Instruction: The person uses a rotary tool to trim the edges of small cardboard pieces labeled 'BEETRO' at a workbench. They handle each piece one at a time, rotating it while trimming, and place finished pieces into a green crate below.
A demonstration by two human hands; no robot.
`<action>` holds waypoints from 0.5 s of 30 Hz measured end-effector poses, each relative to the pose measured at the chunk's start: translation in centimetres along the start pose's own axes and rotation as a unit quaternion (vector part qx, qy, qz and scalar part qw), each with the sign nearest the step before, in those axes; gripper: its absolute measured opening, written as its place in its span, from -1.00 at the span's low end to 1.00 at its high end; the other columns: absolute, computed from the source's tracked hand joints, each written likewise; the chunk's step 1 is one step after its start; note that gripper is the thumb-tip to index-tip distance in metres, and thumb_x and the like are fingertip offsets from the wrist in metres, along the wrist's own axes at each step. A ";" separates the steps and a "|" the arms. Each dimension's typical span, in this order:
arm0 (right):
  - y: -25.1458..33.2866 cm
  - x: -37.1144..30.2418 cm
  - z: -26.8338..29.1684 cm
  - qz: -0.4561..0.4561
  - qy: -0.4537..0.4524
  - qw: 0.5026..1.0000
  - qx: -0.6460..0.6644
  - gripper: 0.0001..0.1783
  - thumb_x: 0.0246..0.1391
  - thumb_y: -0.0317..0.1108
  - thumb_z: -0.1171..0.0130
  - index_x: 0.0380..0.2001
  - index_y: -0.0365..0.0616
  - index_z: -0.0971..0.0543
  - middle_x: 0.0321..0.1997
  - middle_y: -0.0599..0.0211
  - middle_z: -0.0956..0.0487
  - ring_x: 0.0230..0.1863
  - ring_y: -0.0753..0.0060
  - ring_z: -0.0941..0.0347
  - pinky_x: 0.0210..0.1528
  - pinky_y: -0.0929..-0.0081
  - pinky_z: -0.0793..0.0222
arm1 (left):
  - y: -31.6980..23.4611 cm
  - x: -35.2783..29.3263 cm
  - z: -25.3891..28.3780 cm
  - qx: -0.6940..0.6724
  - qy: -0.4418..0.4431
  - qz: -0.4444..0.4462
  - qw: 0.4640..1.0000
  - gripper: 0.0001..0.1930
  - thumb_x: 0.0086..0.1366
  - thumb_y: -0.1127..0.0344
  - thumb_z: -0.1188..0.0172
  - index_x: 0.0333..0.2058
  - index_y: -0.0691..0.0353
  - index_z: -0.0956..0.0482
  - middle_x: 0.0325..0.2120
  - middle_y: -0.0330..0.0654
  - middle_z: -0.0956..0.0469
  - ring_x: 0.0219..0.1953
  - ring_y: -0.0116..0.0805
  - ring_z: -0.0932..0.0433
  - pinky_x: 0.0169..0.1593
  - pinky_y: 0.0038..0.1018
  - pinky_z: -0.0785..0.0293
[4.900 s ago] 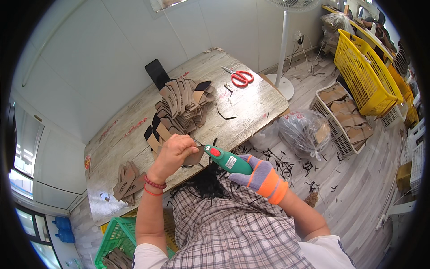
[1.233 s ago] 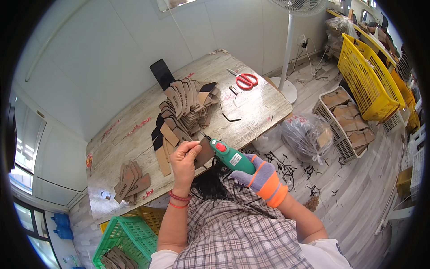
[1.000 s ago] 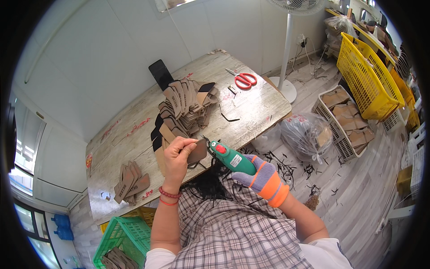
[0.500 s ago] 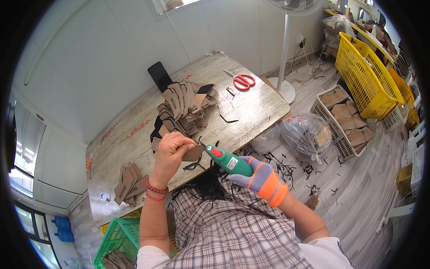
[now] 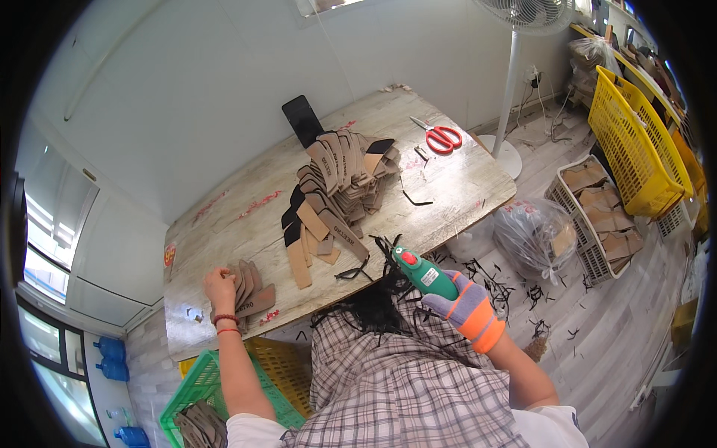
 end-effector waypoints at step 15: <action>1.0 -0.3 -1.3 0.018 0.004 1.000 0.009 -0.38 -0.06 -0.16 -0.39 0.00 -0.26 -0.44 -0.34 0.41 -0.56 -0.43 0.69 -0.42 -0.38 0.65 -0.37 | -14.3 -3.8 -9.1 -0.106 -0.002 -0.043 0.993 -0.75 0.16 0.24 -0.19 -0.33 0.35 -0.48 -0.37 0.00 -0.50 -0.29 0.00 -0.48 -0.17 -0.23 -0.42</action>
Point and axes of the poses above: each hand's wrist, its own x-axis towards the middle knuckle, its own z-axis out of the back of the hand, y = z × x, the point moved 2 cm from there along x, towards the middle knuckle
